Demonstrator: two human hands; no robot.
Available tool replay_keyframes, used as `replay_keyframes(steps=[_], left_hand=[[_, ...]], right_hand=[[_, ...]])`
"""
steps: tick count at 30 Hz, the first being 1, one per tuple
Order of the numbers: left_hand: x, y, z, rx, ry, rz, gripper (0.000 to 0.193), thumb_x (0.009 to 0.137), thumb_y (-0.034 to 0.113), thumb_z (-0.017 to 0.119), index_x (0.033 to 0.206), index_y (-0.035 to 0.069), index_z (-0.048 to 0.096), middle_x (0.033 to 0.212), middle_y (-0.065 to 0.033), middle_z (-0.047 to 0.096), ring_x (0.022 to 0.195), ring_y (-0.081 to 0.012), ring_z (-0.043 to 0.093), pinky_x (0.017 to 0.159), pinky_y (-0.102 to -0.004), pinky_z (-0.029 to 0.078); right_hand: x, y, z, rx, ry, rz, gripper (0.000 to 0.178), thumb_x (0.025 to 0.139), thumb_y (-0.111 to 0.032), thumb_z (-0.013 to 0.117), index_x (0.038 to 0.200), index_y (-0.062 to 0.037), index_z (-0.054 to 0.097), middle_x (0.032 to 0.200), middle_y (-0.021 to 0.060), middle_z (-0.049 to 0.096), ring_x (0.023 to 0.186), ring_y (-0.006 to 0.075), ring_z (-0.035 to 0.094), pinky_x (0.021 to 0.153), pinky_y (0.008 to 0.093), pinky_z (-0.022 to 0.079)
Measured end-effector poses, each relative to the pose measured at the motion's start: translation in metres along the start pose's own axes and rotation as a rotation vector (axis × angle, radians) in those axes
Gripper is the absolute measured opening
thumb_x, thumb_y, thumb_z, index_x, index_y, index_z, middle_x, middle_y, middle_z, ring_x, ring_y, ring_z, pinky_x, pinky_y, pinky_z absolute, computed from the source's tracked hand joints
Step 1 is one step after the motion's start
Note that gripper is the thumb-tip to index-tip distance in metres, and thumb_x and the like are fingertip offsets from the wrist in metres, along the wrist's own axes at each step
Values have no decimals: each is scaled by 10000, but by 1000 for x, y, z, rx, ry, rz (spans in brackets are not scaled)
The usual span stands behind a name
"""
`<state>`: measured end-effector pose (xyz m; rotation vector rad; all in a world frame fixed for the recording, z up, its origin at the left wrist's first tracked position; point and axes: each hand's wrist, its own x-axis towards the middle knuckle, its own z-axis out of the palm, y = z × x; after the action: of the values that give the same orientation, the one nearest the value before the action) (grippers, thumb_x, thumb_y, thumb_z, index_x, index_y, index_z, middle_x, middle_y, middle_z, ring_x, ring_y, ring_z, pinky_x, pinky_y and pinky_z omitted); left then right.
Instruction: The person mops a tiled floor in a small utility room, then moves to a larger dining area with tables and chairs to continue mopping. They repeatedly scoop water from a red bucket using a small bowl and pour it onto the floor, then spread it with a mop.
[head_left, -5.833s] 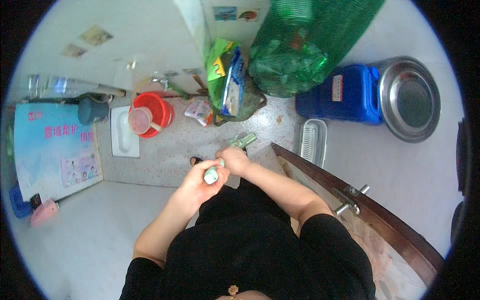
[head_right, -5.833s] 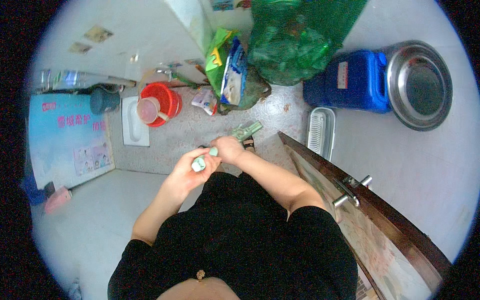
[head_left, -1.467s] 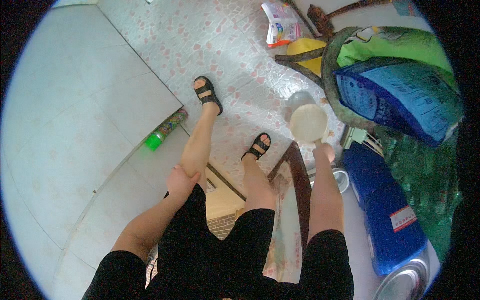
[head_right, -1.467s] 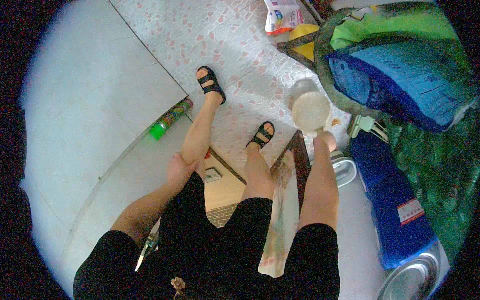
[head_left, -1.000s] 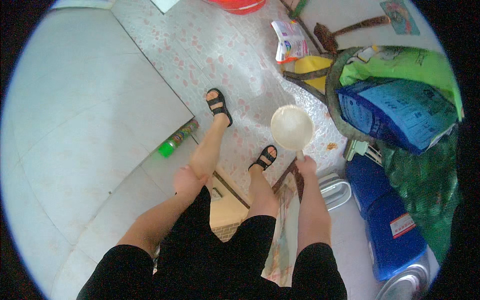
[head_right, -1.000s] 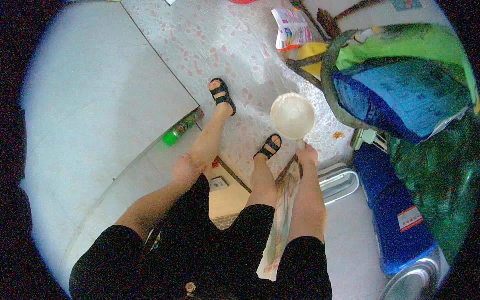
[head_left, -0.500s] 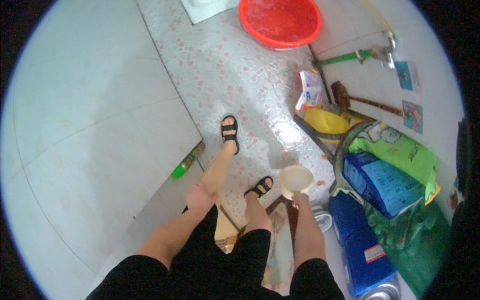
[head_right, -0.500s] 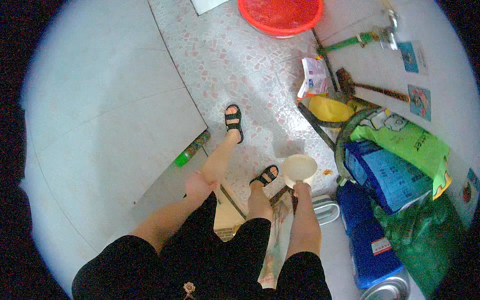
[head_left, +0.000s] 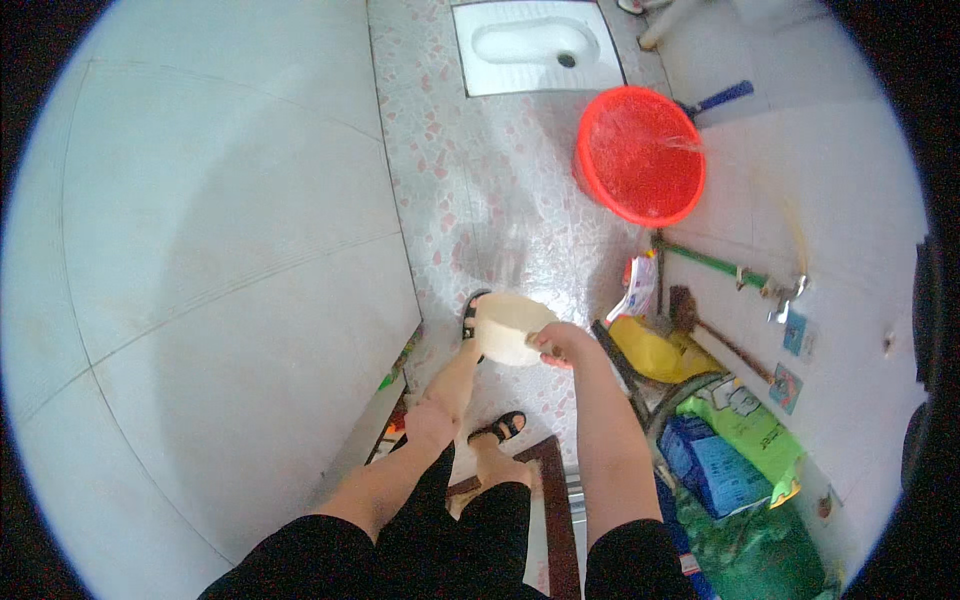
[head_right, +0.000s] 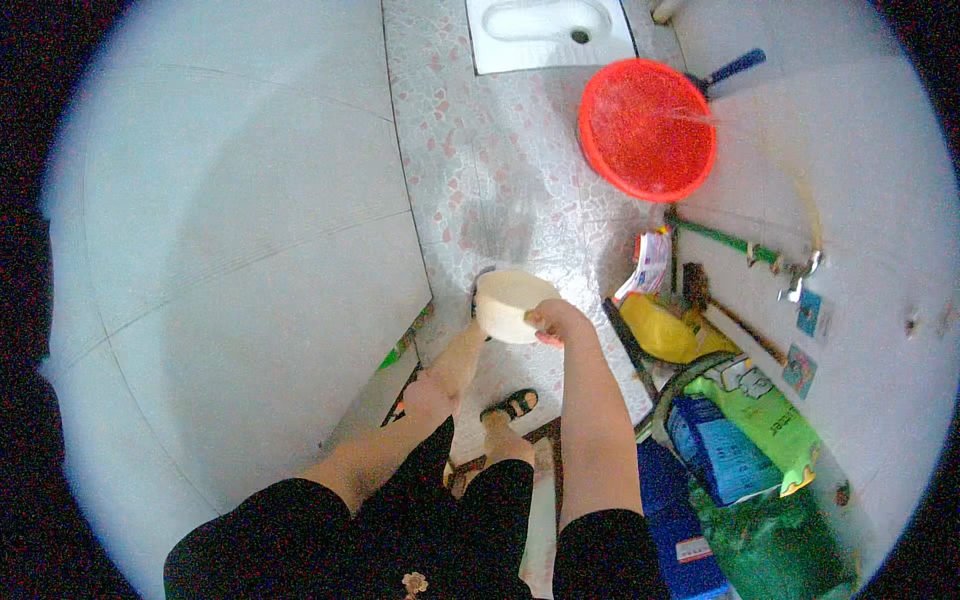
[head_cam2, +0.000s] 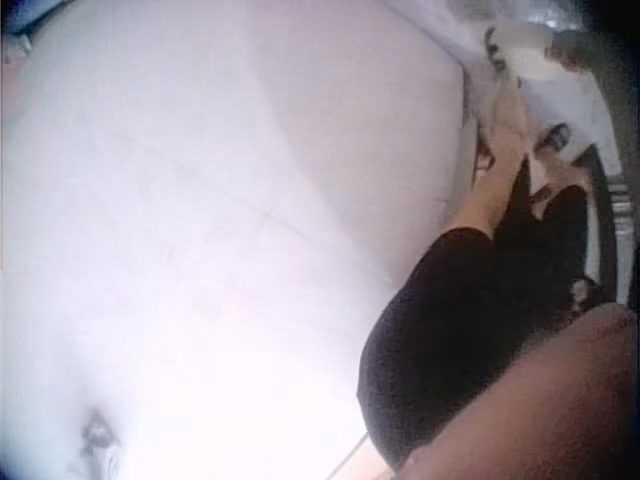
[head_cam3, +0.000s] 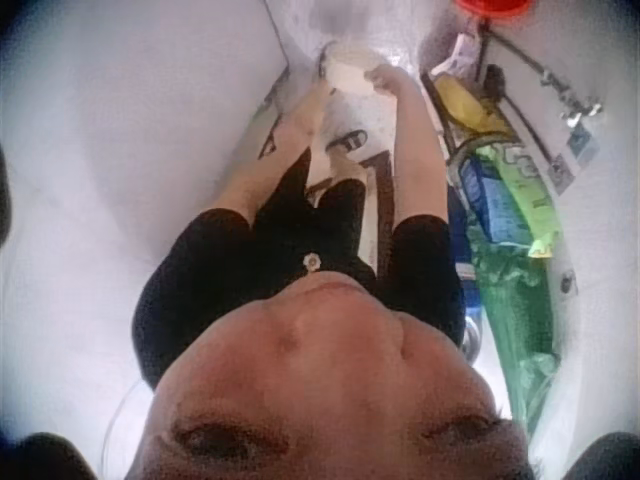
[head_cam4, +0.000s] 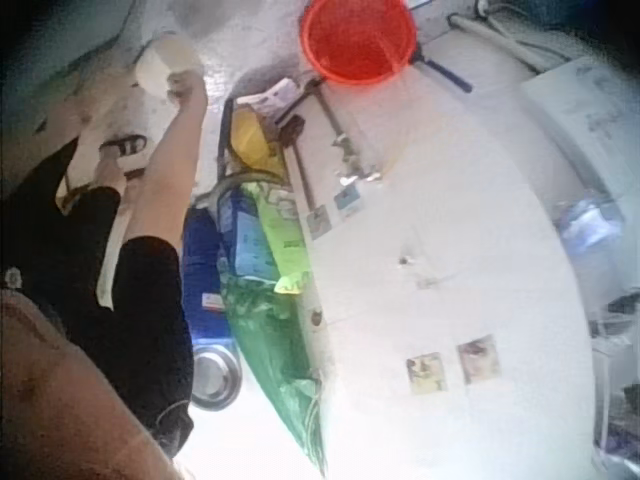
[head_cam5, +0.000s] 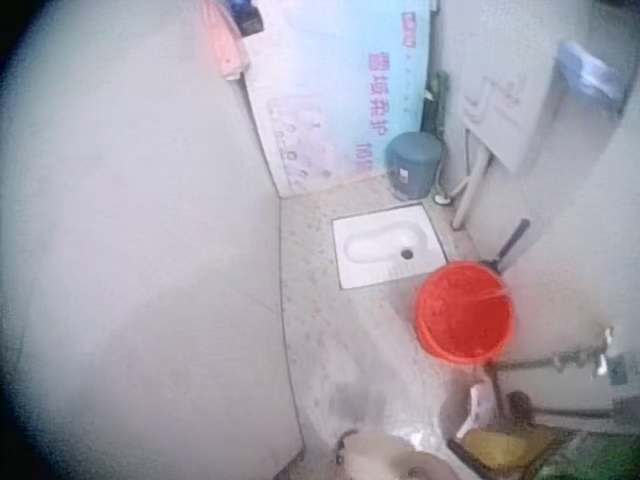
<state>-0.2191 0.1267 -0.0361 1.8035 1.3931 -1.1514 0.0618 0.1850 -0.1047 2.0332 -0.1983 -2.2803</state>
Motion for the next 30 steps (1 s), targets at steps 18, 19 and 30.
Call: replay_keyframes(steps=[18, 19, 30], left_hand=[[38, 17, -46, -325, -107, -191, 467, 654, 412, 627, 913, 24, 608, 945, -137, 588, 880, -259, 581, 743, -347, 472], [40, 19, -45, -335, -113, -190, 438, 658, 389, 635, 889, 18, 615, 934, -134, 590, 897, -250, 580, 750, -334, 470], [34, 70, -78, -292, -158, -409, 507, 680, 475, 599, 910, 23, 615, 916, -135, 603, 844, -241, 598, 706, -326, 489]], right_hand=[[-40, -45, -178, 206, 968, -686, 318, 827, -230, 524, 1068, -22, 528, 834, 109, 594, 761, 237, 596, 638, 335, 476], [-43, -63, -180, 72, 1096, -663, 346, 817, -239, 524, 1102, -42, 505, 846, 133, 593, 791, 273, 589, 665, 357, 472], [-18, -146, -191, 408, 596, -604, 448, 795, -124, 498, 1223, -135, 365, 780, 75, 543, 617, 174, 540, 477, 289, 453]])
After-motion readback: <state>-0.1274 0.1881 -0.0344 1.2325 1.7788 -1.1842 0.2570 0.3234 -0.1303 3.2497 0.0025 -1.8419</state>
